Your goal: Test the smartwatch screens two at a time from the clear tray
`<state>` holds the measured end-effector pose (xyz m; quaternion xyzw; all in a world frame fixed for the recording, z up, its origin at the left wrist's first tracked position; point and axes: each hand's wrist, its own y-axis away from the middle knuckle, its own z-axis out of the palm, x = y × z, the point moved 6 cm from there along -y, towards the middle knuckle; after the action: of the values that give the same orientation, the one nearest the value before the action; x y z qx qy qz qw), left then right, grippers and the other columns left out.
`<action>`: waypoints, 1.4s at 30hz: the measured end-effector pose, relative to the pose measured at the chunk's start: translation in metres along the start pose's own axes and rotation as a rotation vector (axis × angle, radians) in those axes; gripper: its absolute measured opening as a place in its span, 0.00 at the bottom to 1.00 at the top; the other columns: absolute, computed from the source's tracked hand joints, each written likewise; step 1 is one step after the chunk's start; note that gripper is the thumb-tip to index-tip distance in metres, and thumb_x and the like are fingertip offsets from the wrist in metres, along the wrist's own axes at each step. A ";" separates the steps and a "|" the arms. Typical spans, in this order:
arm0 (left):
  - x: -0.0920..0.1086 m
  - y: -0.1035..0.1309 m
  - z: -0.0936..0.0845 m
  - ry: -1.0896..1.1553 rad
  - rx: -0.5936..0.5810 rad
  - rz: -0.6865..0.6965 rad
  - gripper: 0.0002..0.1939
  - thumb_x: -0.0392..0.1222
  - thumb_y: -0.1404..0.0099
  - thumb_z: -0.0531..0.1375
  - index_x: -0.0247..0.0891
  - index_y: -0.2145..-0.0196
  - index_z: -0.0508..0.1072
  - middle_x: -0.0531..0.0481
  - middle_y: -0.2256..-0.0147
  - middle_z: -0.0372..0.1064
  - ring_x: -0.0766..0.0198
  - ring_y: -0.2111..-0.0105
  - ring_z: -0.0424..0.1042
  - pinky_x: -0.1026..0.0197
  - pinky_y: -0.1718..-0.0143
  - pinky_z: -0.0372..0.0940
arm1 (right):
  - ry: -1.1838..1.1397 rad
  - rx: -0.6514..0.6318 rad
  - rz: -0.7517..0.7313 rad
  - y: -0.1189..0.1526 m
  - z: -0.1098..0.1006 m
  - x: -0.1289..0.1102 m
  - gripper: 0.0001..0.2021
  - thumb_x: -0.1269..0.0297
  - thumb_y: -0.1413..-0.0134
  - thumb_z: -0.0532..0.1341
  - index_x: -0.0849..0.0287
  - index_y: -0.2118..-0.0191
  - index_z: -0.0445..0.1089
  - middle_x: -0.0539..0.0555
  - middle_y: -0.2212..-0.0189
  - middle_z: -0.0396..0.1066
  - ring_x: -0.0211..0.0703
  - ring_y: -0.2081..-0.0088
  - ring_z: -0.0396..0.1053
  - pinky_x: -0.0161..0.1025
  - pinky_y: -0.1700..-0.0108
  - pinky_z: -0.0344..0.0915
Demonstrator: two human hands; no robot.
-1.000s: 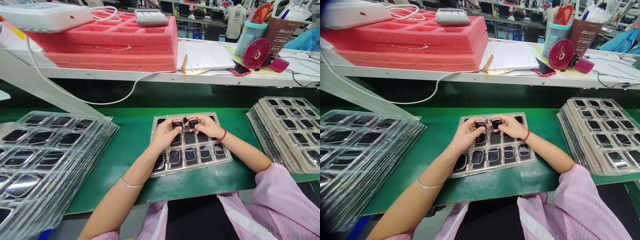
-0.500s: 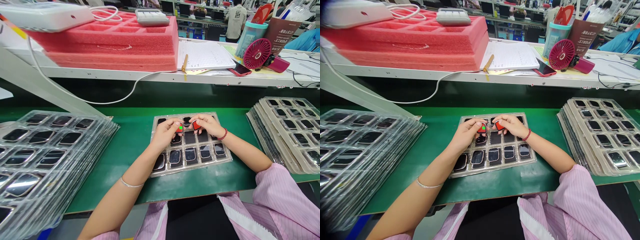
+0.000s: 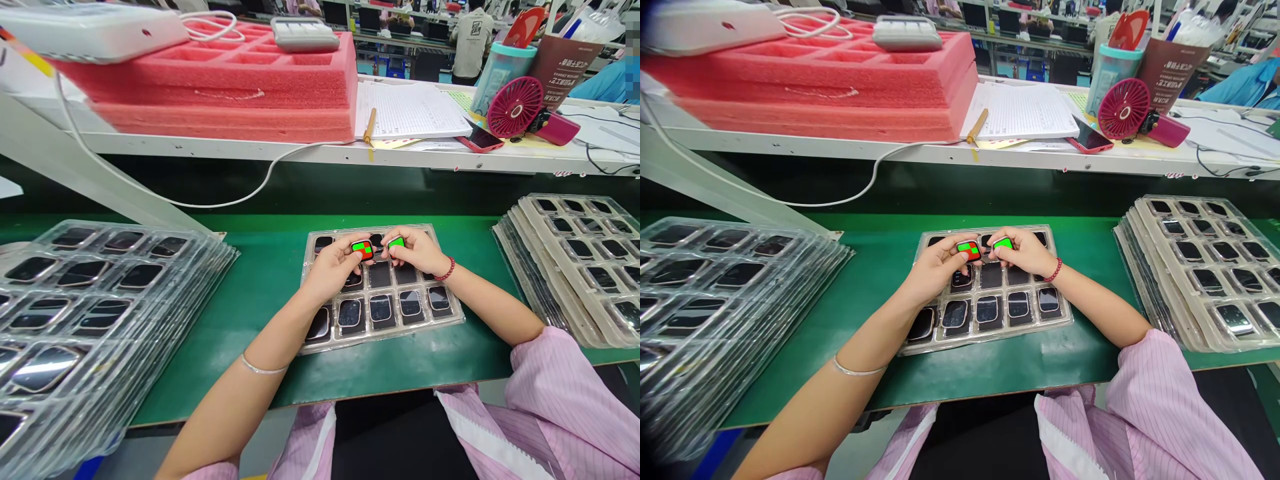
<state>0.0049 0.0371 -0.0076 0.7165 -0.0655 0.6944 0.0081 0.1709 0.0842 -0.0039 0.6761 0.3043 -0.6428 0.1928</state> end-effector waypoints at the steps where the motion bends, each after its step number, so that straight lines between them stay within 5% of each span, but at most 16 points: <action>1: -0.001 0.000 0.000 0.003 0.001 -0.005 0.24 0.43 0.41 0.65 0.36 0.47 0.73 0.42 0.56 0.76 0.60 0.65 0.76 0.64 0.72 0.68 | -0.005 -0.004 -0.012 0.000 0.000 0.000 0.13 0.63 0.45 0.65 0.61 0.55 0.67 0.54 0.64 0.76 0.34 0.73 0.72 0.30 0.73 0.68; 7: 0.000 0.000 0.000 0.019 0.018 -0.050 0.27 0.39 0.46 0.66 0.36 0.47 0.71 0.41 0.52 0.75 0.59 0.64 0.78 0.63 0.72 0.67 | -0.021 -0.038 -0.045 -0.001 0.002 0.001 0.16 0.68 0.45 0.64 0.60 0.51 0.64 0.54 0.60 0.73 0.36 0.68 0.73 0.32 0.70 0.71; 13: 0.004 0.000 0.000 0.015 0.045 -0.026 0.23 0.39 0.46 0.66 0.36 0.52 0.73 0.46 0.60 0.76 0.62 0.67 0.77 0.63 0.70 0.68 | -0.018 -0.048 -0.027 -0.001 0.003 0.003 0.17 0.71 0.46 0.62 0.59 0.50 0.64 0.54 0.59 0.72 0.36 0.66 0.74 0.32 0.68 0.73; 24: 0.007 0.001 -0.003 -0.039 0.078 -0.014 0.17 0.47 0.44 0.67 0.37 0.59 0.75 0.46 0.66 0.77 0.63 0.73 0.74 0.66 0.78 0.63 | -0.007 -0.034 -0.011 0.000 0.002 0.000 0.13 0.65 0.44 0.64 0.61 0.54 0.68 0.54 0.63 0.76 0.35 0.70 0.73 0.29 0.72 0.70; 29: 0.012 0.002 -0.003 -0.023 0.086 -0.004 0.14 0.49 0.45 0.67 0.37 0.65 0.74 0.49 0.70 0.75 0.64 0.74 0.71 0.63 0.74 0.67 | -0.023 -0.030 0.027 0.000 0.000 0.001 0.11 0.61 0.40 0.60 0.62 0.56 0.69 0.55 0.65 0.77 0.34 0.73 0.73 0.30 0.72 0.70; 35: 0.007 0.000 -0.001 -0.010 0.048 0.021 0.18 0.40 0.47 0.67 0.38 0.58 0.73 0.49 0.65 0.75 0.60 0.67 0.73 0.57 0.62 0.68 | -0.048 -0.047 -0.034 -0.001 0.001 -0.002 0.14 0.66 0.43 0.61 0.60 0.51 0.67 0.57 0.58 0.76 0.39 0.65 0.75 0.32 0.68 0.73; 42: 0.003 0.000 0.000 -0.007 0.037 0.019 0.20 0.37 0.48 0.66 0.38 0.56 0.72 0.48 0.64 0.74 0.57 0.61 0.74 0.55 0.58 0.68 | 0.041 -0.033 -0.071 0.000 0.003 -0.003 0.17 0.70 0.47 0.62 0.60 0.50 0.66 0.55 0.61 0.74 0.37 0.67 0.72 0.32 0.68 0.70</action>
<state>0.0046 0.0371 -0.0045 0.7183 -0.0596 0.6931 -0.0119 0.1688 0.0818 -0.0015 0.6747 0.3424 -0.6301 0.1748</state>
